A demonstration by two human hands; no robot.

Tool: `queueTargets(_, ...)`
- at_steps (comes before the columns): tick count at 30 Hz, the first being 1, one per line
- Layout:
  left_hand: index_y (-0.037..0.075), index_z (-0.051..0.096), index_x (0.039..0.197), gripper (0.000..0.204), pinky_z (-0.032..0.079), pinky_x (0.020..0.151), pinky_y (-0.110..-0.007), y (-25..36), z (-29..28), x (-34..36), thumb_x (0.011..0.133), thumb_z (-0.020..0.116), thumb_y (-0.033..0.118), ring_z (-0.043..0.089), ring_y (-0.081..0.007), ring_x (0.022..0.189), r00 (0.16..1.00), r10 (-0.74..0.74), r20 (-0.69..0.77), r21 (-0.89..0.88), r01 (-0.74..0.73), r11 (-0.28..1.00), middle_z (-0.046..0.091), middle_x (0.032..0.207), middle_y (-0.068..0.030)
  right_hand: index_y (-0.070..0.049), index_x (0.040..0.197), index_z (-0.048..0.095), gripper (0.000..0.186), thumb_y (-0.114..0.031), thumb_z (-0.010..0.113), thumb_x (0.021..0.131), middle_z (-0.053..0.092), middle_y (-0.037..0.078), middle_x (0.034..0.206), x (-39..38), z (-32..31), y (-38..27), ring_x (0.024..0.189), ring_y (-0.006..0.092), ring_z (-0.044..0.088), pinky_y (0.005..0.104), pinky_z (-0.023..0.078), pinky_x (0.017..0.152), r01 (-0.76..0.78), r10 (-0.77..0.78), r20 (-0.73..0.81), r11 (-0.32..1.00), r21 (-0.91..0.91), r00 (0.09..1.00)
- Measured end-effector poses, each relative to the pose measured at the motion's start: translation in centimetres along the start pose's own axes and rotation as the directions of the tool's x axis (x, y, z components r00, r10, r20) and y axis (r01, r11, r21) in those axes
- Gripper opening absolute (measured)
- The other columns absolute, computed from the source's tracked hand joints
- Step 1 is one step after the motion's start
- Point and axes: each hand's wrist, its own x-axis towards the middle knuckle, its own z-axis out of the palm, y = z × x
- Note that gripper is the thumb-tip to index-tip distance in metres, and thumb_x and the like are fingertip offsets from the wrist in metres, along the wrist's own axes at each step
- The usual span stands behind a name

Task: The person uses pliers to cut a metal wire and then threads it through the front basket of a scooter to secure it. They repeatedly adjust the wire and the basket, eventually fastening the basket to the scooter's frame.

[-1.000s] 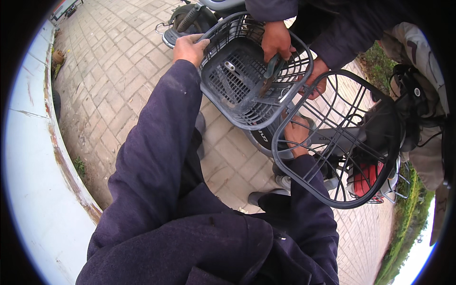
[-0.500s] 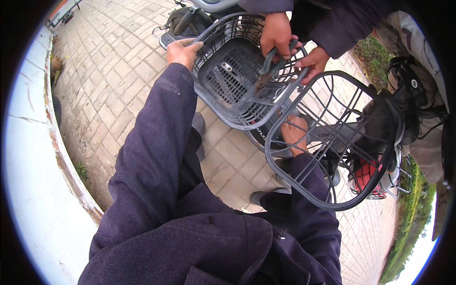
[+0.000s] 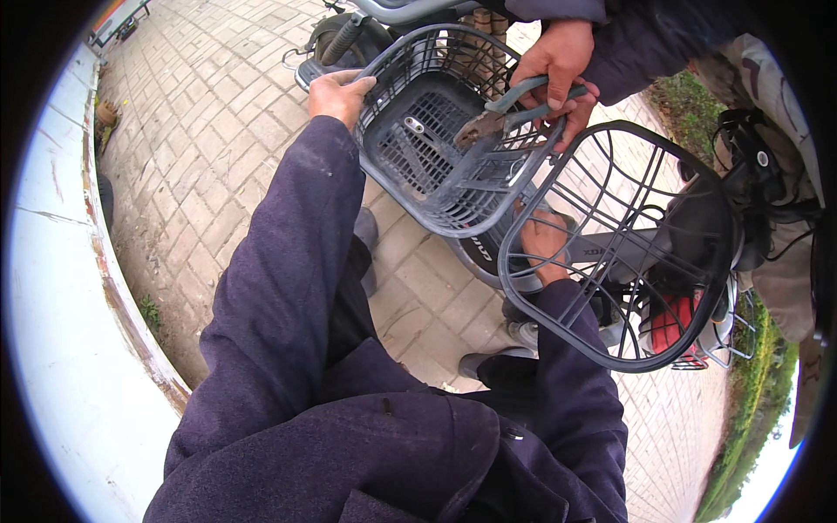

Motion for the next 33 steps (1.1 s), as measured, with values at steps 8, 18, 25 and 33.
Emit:
queueTargets(8,-0.002,0.078,0.11,0.031,0.055,0.083,-0.031,0.1,0.0,0.1,0.083,0.079,0.013,0.072,-0.0176,0.084,1.0,-0.006,0.013,0.037,0.005,0.999,0.078,0.096,-0.0132,0.001,0.09,0.074,0.044,-0.038,0.057,0.101,0.065,0.025,0.072,-0.1,-0.5,-0.2,0.068,0.0412,0.065,0.0485,0.047,0.064,-0.011,0.009,0.032,0.998,0.063,0.999)
queueTargets(18,-0.007,0.075,0.113,0.031,0.044,0.054,-0.025,0.8,0.3,-0.6,0.086,0.078,0.008,0.053,-0.009,0.058,0.999,0.052,0.012,0.009,-0.052,0.999,0.068,0.076,-0.0035,0.007,0.083,0.07,0.054,-0.042,0.057,0.102,0.061,0.025,0.066,-0.2,-0.7,-0.5,0.061,0.0388,0.064,0.0473,0.045,0.06,-0.042,0.041,0.01,0.995,0.09,0.999)
queueTargets(25,0.0,0.078,0.112,0.032,0.054,0.083,-0.032,0.7,0.3,-0.4,0.084,0.078,0.015,0.072,-0.0185,0.084,1.0,0.003,0.03,0.107,-0.006,0.994,0.078,0.096,-0.0136,-0.007,0.105,0.077,0.036,-0.036,0.055,0.1,0.07,0.022,0.083,0.2,-0.6,0.6,0.079,0.0437,0.067,0.0492,0.052,0.072,-0.12,0.119,0.109,0.993,0.004,0.987)
queueTargets(33,0.001,0.078,0.112,0.032,0.054,0.08,-0.031,0.6,0.3,0.0,0.084,0.078,0.016,0.07,-0.0164,0.08,0.998,0.01,0.058,0.093,-0.016,0.995,0.078,0.092,-0.0109,-0.004,0.107,0.074,0.034,-0.033,0.058,0.1,0.07,0.023,0.093,0.3,-1.0,0.0,0.09,0.0457,0.067,0.0498,0.051,0.076,-0.142,0.133,0.085,0.984,0.112,0.987)
